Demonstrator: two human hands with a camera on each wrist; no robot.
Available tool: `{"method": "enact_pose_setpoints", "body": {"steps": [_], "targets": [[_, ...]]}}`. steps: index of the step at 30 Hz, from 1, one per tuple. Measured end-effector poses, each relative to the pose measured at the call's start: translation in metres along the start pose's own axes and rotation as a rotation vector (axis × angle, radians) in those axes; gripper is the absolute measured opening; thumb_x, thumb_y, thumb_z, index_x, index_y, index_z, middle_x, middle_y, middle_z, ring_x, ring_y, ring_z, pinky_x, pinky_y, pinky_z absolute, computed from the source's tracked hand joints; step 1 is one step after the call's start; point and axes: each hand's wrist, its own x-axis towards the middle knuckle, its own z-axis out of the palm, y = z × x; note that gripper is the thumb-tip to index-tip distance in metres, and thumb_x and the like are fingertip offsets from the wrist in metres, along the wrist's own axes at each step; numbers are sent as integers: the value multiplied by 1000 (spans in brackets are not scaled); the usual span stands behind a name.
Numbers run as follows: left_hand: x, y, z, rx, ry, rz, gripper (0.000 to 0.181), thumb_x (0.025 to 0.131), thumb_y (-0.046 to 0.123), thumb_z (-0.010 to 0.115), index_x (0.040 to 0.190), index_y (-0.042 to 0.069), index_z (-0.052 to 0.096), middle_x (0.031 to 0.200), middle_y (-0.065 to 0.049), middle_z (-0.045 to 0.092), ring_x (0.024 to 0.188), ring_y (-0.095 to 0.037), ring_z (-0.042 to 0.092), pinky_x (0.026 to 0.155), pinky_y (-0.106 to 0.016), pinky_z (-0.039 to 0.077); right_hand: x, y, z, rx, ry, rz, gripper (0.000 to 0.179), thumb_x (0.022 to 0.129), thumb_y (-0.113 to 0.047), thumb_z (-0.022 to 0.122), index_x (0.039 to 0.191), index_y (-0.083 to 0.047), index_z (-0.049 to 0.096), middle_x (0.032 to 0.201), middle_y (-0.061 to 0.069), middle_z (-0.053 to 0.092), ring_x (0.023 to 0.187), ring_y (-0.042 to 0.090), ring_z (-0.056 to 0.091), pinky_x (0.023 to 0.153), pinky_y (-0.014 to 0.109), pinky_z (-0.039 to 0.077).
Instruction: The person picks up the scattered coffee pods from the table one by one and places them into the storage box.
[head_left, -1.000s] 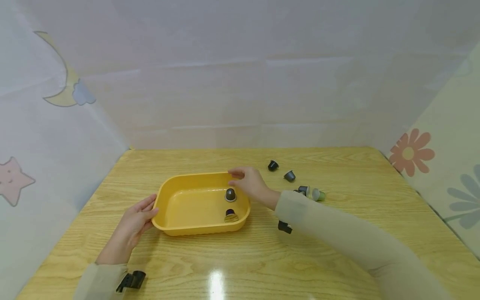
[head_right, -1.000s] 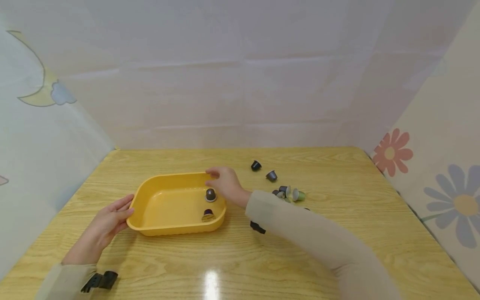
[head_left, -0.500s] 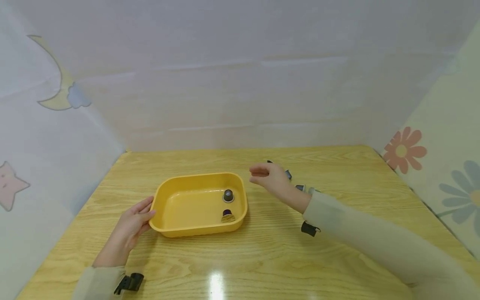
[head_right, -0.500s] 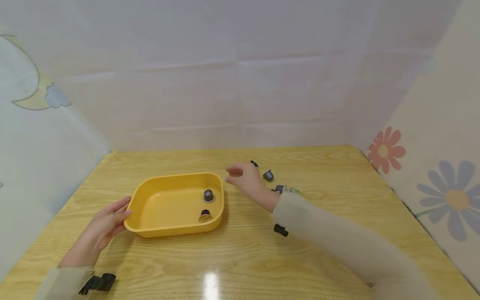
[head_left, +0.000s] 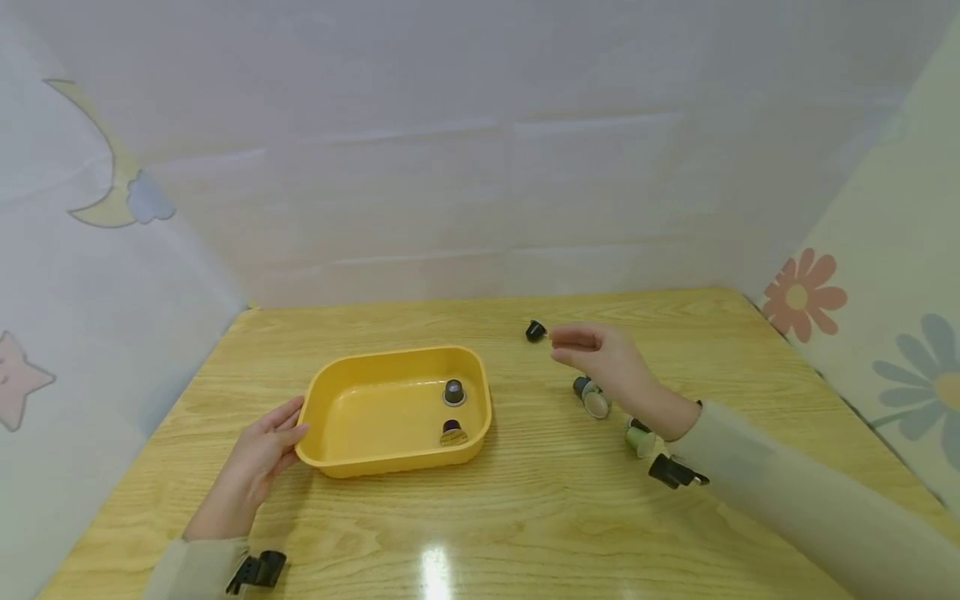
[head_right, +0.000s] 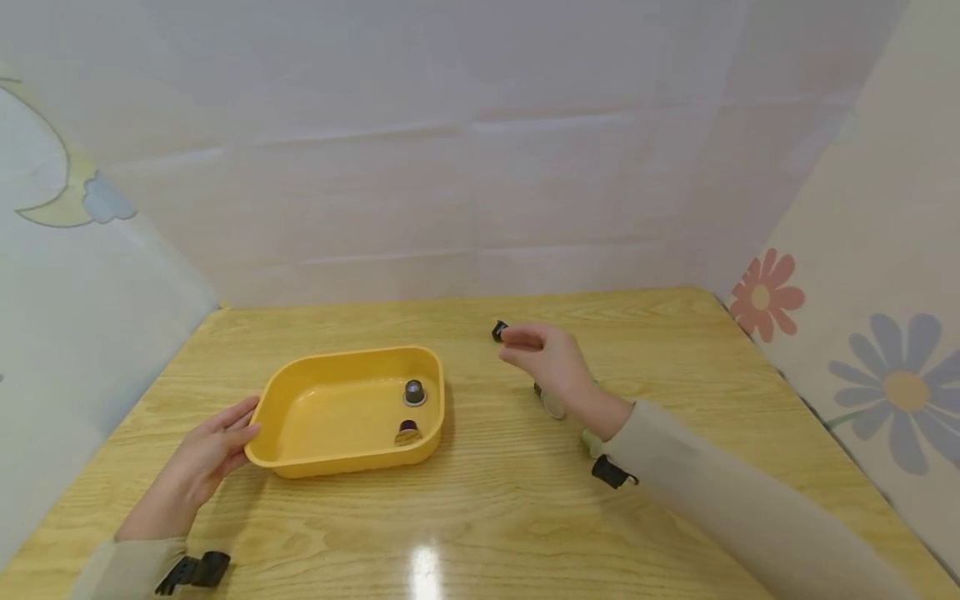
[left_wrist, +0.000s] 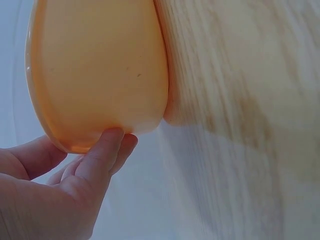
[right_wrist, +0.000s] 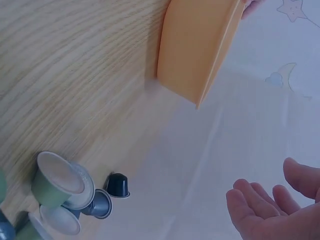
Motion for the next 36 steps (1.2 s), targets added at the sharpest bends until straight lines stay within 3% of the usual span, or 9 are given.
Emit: {"method": "enact_pose_setpoints", "body": {"steps": [3,7,11,15,19,22,26,32,36], "targets": [[0,-1,0,6,1,-2,64,107,7,44,161,6,9,166,-15,10,137,-16,35,83,-15,52,-7,4,-10,-21,15,5,44,102,-19,62,140,1,56,138,21,59,124,35,59,100,43,51],[1,-1,0,5,5,-9,64,108,8,43,161,7,8,166,-15,9,145,-22,27,83,-14,52,-14,10,-22,-53,44,22,45,102,-23,61,141,-1,56,140,20,59,124,34,58,102,48,49],[0,-2,-1,6,2,-12,65,108,8,43,162,8,7,166,-15,8,147,-27,22,84,-15,52,-19,17,-32,-73,71,36,46,103,-24,60,141,0,56,141,20,58,126,34,57,100,41,51],[1,-3,-2,-2,-3,-7,65,107,7,44,161,7,8,166,-15,9,138,-12,38,84,-15,52,-25,23,-36,-84,89,43,44,103,-22,61,139,2,57,139,22,59,126,35,57,96,31,53],[1,-3,-3,-5,-5,1,65,107,6,44,161,6,8,166,-16,10,113,10,53,84,-15,52,-32,27,-38,-96,104,46,44,102,-21,61,138,3,57,137,23,60,124,34,59,92,24,53],[1,-2,-2,-2,-4,1,65,107,6,44,161,7,9,166,-16,10,105,15,55,84,-15,52,-38,29,-40,-117,116,57,44,102,-23,62,137,3,58,136,22,61,117,23,63,88,19,52],[1,-2,-3,4,-2,0,65,107,7,44,161,7,9,166,-16,10,105,14,55,84,-15,52,-43,36,-43,-153,123,71,42,103,-24,61,136,2,60,134,22,62,110,12,64,85,18,52],[1,-3,-3,4,-5,-1,65,107,6,43,161,7,8,166,-17,10,99,17,55,84,-15,53,-48,50,-46,-186,119,102,41,103,-22,60,135,4,59,133,25,62,118,35,61,90,34,55],[2,-3,-3,10,-7,1,65,108,7,44,162,8,8,166,-16,10,120,6,52,85,-15,52,-52,62,-49,-218,121,93,41,103,-20,59,136,5,58,134,26,61,119,36,60,90,32,55]]}}
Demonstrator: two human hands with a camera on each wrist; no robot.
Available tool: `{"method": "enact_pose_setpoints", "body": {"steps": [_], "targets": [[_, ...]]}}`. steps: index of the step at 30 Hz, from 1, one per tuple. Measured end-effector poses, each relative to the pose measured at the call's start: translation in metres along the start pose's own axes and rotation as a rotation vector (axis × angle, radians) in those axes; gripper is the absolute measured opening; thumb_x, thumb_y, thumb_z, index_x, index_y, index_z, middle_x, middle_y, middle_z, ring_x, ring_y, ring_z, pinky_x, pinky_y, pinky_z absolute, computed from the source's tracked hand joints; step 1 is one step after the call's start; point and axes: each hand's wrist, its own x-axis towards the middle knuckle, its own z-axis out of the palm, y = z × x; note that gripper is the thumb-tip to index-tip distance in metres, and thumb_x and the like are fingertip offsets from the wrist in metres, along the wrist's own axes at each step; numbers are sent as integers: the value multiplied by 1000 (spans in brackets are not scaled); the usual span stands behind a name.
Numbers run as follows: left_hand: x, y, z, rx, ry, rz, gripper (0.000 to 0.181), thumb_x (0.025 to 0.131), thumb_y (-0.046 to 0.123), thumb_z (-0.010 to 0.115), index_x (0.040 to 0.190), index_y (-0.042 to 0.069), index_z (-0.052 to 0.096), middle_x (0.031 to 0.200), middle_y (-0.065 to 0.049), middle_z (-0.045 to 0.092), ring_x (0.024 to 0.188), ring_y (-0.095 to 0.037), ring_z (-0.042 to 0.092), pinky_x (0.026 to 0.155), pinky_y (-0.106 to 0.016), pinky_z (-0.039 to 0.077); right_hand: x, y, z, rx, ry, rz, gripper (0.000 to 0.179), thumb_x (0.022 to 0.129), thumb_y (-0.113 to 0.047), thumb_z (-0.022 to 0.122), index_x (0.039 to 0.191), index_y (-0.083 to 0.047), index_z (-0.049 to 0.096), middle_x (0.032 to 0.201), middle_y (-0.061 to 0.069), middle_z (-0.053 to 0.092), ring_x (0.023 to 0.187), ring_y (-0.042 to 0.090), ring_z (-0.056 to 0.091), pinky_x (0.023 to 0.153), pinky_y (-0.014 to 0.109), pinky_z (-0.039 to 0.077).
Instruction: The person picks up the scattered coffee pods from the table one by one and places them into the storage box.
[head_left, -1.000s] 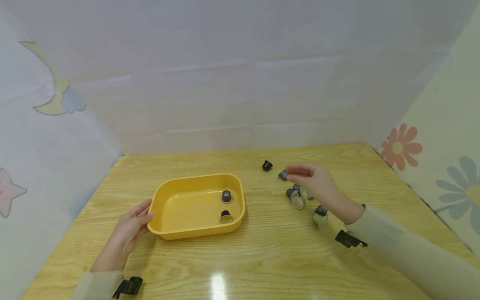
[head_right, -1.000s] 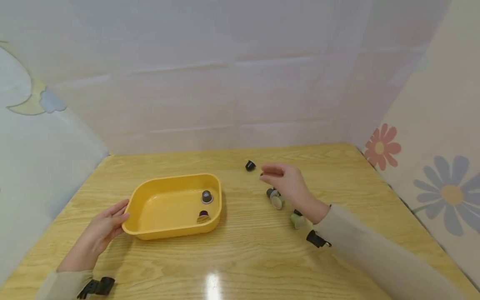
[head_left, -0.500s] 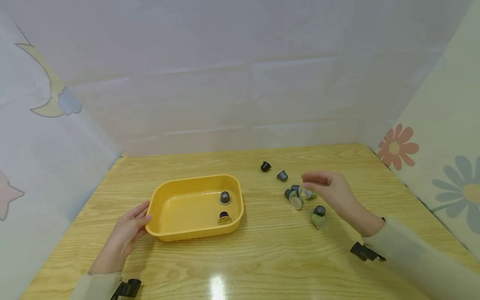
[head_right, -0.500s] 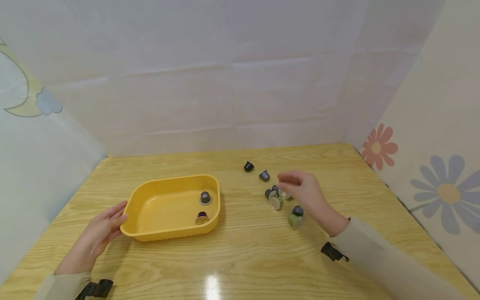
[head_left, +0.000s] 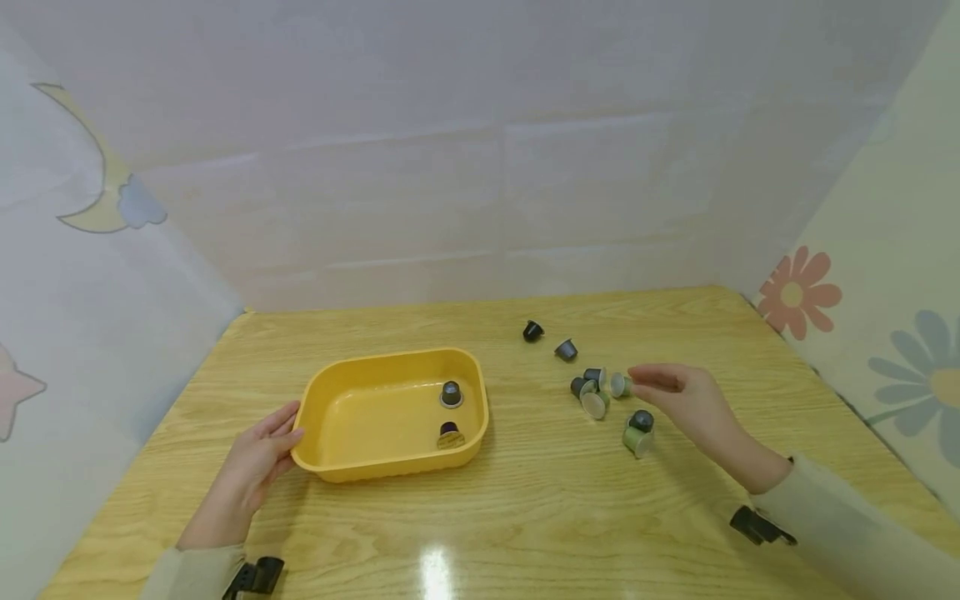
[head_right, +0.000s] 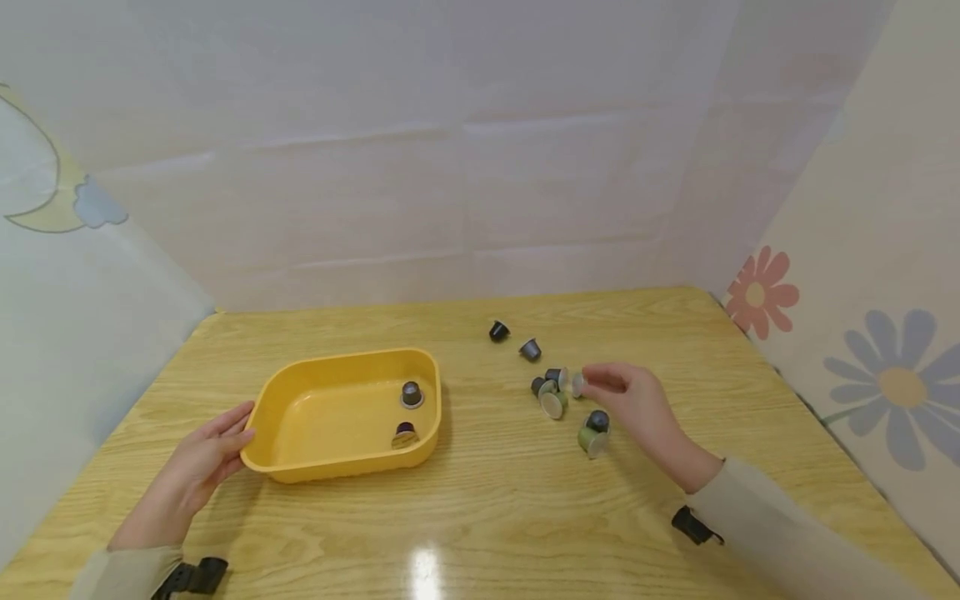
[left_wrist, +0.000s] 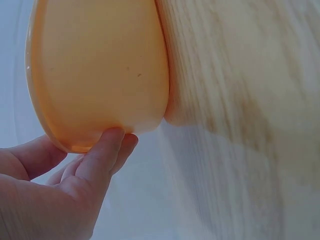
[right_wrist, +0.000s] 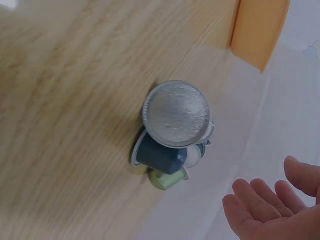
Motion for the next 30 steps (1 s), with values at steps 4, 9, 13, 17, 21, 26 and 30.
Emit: {"method": "enact_pose_setpoints", "body": {"steps": [4,9,13,17,21,26,30], "targets": [[0,1,1,18,-3,-4,65,108,8,43,162,8,7,166,-16,9,139,-16,36,86,-15,52,-2,16,-1,-24,0,-12,44,102,-18,62,136,8,57,133,28,60,117,35,62,86,25,55],[-1,1,1,22,5,-9,64,108,8,43,162,8,7,166,-16,9,143,-23,27,85,-15,52,-3,32,0,-46,-29,-13,45,100,-16,65,135,10,56,134,29,59,120,43,59,87,31,56],[-1,1,1,20,8,-7,64,108,8,43,162,8,8,166,-16,10,142,-21,29,85,-14,52,-3,42,3,-57,-52,-11,46,98,-14,67,135,13,56,134,31,59,122,46,58,89,37,56],[0,1,1,16,12,-7,65,107,8,44,161,7,9,166,-17,10,134,-8,43,84,-15,52,-4,49,6,-55,-78,-34,45,97,-7,66,132,18,54,132,34,58,120,48,58,88,38,57],[0,1,1,7,13,-10,65,107,7,45,161,6,9,165,-16,10,131,-6,44,83,-15,52,-2,52,7,-76,-73,-43,43,97,-5,66,131,18,55,130,35,59,119,50,58,89,43,56],[0,2,0,15,8,-11,65,107,7,44,161,7,8,166,-16,9,141,-21,30,84,-14,52,2,55,7,-113,-79,-50,41,96,-5,67,129,17,57,129,34,60,118,50,58,89,46,55],[-1,3,1,25,9,-11,64,108,8,43,161,7,8,166,-17,9,144,-26,26,84,-15,52,4,56,7,-122,-99,-60,40,95,-4,67,127,18,58,129,34,60,118,49,58,89,45,55]]}}
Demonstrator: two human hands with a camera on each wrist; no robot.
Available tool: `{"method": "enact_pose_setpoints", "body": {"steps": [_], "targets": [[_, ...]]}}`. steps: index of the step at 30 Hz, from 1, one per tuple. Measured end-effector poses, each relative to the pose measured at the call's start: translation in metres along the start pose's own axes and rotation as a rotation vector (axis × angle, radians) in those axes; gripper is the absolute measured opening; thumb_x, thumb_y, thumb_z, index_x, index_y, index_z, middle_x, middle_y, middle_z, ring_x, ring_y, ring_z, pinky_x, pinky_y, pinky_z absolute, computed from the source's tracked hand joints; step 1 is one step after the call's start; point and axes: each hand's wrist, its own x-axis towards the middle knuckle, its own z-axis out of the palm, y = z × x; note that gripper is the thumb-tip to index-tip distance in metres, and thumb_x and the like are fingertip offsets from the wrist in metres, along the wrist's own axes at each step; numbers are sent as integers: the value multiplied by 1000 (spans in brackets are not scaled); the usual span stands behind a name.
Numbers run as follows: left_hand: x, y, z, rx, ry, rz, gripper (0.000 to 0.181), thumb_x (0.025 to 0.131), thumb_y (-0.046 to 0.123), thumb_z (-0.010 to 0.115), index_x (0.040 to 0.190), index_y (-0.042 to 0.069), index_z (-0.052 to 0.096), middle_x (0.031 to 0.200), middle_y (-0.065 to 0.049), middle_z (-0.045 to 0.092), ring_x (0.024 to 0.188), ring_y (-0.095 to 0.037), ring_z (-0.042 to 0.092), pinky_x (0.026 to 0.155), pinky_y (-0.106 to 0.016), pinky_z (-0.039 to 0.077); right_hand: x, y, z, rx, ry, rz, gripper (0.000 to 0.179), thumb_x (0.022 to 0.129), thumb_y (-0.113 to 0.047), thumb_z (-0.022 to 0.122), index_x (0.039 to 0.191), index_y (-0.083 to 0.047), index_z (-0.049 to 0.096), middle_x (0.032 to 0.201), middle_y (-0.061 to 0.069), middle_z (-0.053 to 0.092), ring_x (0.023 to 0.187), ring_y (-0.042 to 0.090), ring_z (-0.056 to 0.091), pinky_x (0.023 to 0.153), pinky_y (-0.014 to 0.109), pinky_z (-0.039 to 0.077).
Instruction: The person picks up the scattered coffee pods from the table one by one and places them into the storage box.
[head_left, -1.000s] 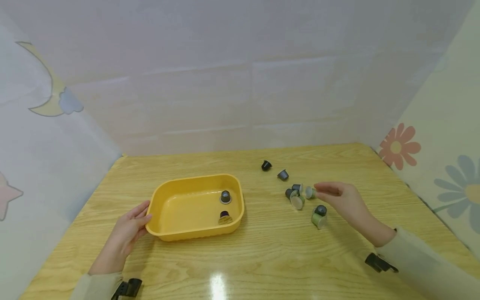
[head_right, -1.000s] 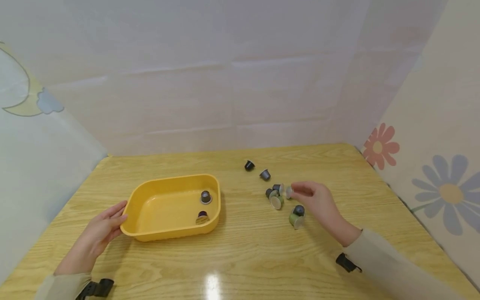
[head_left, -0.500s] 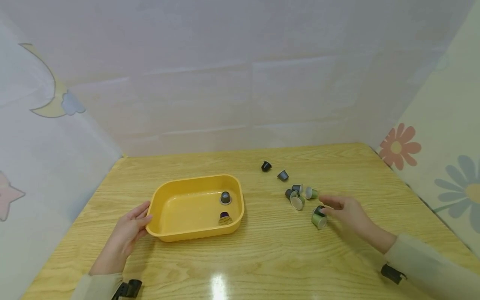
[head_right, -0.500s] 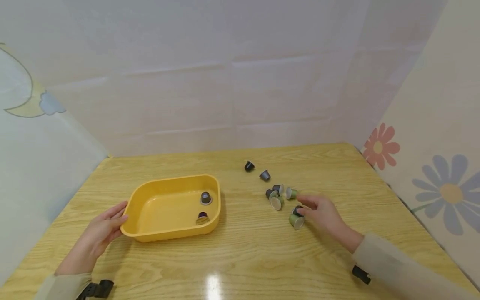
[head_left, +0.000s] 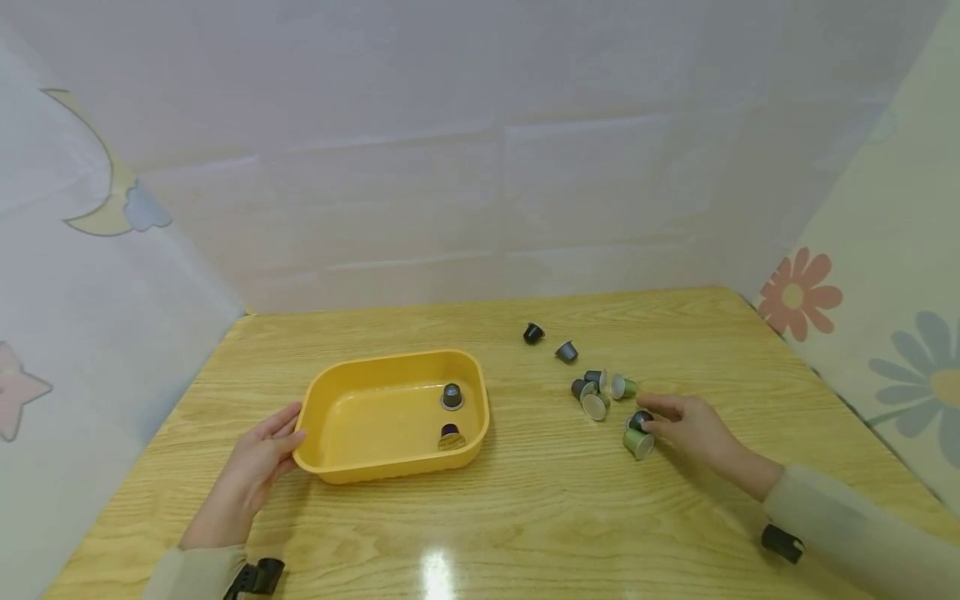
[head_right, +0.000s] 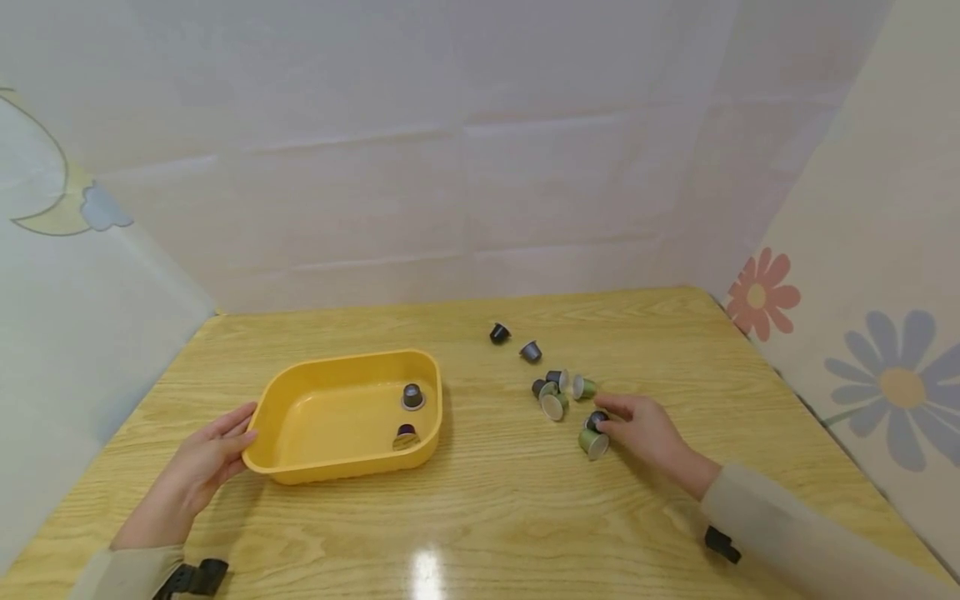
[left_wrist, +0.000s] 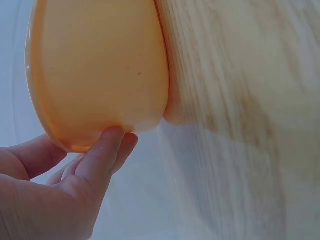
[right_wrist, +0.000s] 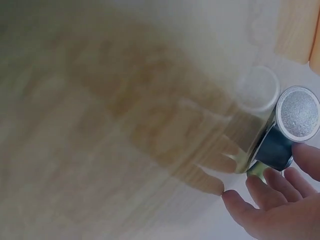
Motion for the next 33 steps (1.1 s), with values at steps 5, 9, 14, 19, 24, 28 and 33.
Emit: {"method": "enact_pose_setpoints", "body": {"steps": [5,9,14,19,24,28,33], "targets": [[0,1,2,-9,4,-2,64,108,7,43,161,6,8,166,-17,8,146,-31,20,84,-15,53,4,2,0,-25,-9,-14,37,93,-1,68,124,19,60,126,36,61,116,49,60,88,45,56],[0,0,2,-15,0,2,64,108,6,42,161,5,7,166,-17,8,147,-32,19,84,-15,52,5,0,-1,-21,-3,18,36,94,-1,68,124,17,61,125,35,62,114,47,62,86,43,57],[0,1,3,-19,-6,7,64,108,6,42,161,6,7,166,-17,7,148,-33,19,84,-15,52,5,-7,-6,-4,8,68,37,97,-6,65,128,14,60,126,33,62,113,45,62,85,42,57],[0,0,2,-19,-10,10,64,107,6,42,161,6,7,166,-17,9,146,-31,19,84,-15,52,6,-18,-10,12,13,77,39,98,-8,65,130,14,59,125,32,63,112,43,64,84,40,58],[1,0,0,-23,-6,4,65,108,7,44,161,7,8,166,-18,9,145,-28,23,86,-16,53,9,-32,-11,48,36,75,41,99,-9,64,132,14,57,127,32,62,111,42,64,85,44,57],[1,-1,-1,-15,-6,4,64,108,7,43,161,7,8,166,-18,10,143,-25,27,85,-16,53,11,-43,-9,75,54,84,40,98,-9,65,132,12,59,128,32,62,112,42,64,85,42,58],[0,0,1,-14,-2,7,64,108,7,42,161,7,7,166,-18,9,147,-31,21,85,-16,53,10,-51,-4,107,56,97,40,97,-8,67,131,12,60,126,31,63,112,41,65,84,37,58]]}}
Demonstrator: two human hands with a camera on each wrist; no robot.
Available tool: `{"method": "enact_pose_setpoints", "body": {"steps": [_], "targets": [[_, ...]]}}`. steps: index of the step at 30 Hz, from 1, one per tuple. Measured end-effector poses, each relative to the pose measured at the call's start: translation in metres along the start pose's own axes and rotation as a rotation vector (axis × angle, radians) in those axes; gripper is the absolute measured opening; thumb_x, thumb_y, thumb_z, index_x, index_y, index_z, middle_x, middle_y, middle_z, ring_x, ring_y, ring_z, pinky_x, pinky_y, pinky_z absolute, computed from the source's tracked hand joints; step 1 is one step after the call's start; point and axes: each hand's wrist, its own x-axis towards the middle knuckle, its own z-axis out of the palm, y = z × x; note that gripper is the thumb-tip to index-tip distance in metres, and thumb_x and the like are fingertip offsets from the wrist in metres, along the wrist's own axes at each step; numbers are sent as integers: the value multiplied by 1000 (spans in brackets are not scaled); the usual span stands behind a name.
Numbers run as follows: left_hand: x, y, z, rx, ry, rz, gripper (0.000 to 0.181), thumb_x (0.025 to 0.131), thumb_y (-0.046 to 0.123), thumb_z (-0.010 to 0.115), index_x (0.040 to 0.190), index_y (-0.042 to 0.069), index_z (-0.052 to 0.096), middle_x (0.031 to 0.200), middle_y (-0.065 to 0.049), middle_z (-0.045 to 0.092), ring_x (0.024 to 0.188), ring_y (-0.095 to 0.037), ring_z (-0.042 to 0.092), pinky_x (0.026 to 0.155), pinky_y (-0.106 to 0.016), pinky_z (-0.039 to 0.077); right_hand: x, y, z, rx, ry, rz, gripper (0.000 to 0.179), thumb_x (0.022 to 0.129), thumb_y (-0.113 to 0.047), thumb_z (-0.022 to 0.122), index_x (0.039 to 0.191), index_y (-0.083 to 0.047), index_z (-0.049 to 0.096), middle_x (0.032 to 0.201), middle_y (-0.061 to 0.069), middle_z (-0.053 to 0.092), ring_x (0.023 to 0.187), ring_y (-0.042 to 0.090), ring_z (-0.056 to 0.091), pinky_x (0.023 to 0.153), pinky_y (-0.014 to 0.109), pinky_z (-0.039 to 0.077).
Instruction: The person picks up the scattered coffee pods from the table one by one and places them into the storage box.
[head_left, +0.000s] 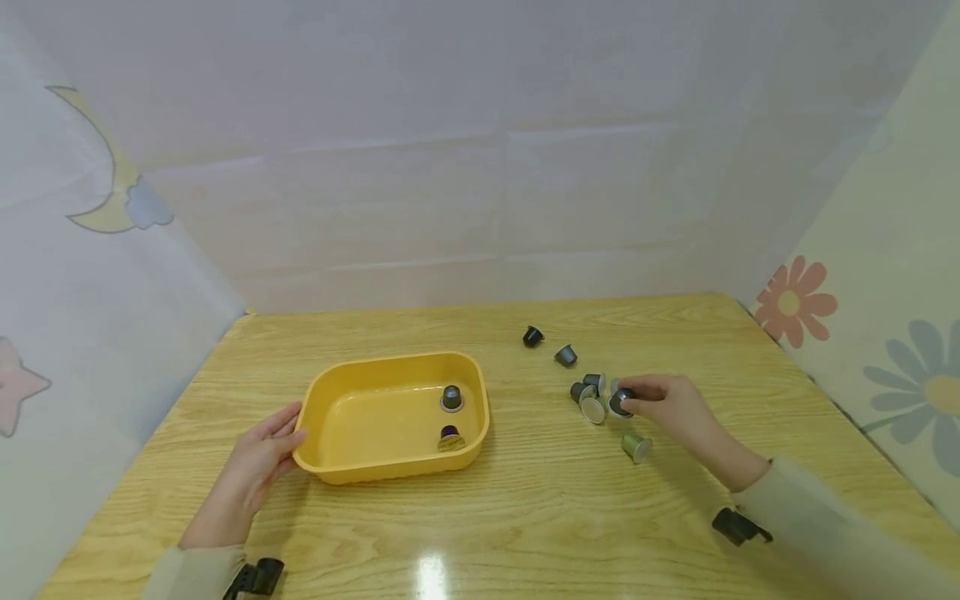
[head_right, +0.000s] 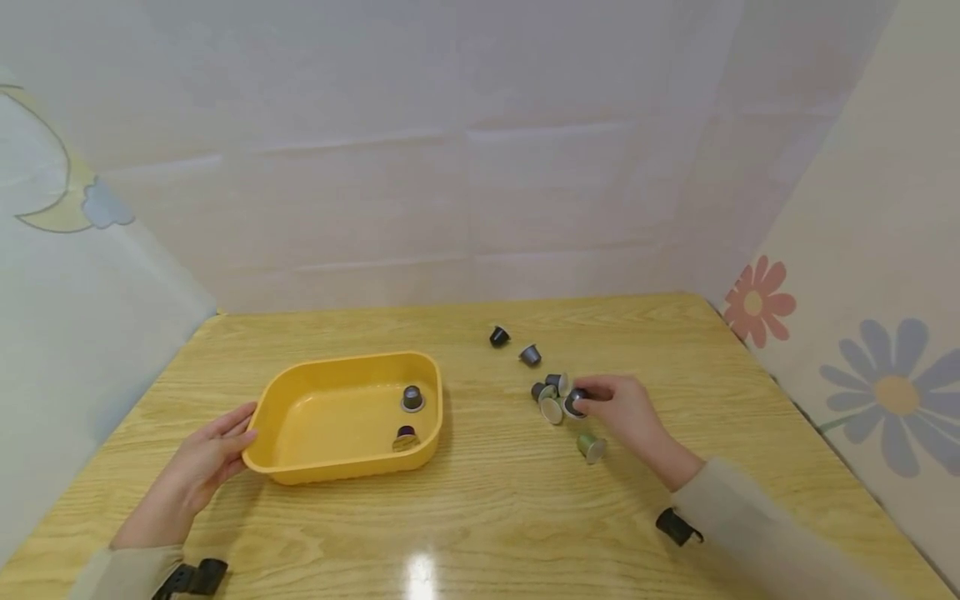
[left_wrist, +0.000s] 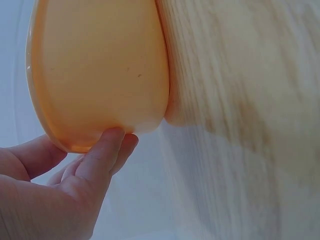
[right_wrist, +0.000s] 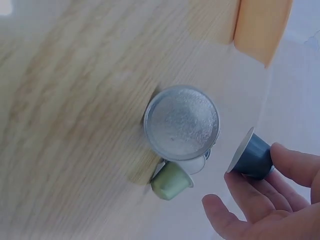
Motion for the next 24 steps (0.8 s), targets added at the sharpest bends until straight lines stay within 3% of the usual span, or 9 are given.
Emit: {"method": "enact_pose_setpoints", "body": {"steps": [7,24], "targets": [[-1,1,0,4,-6,6,64,108,7,41,161,7,6,166,-17,8,149,-34,19,84,-15,52,-1,-10,4,20,-10,-39,41,99,-12,65,133,10,59,128,28,64,114,40,64,86,39,58],[-1,-1,1,2,4,14,63,108,7,42,161,6,9,166,-17,11,146,-32,23,83,-16,53,9,-49,30,121,-61,-34,41,99,-14,65,134,6,60,128,24,65,114,35,65,91,45,55]]}}
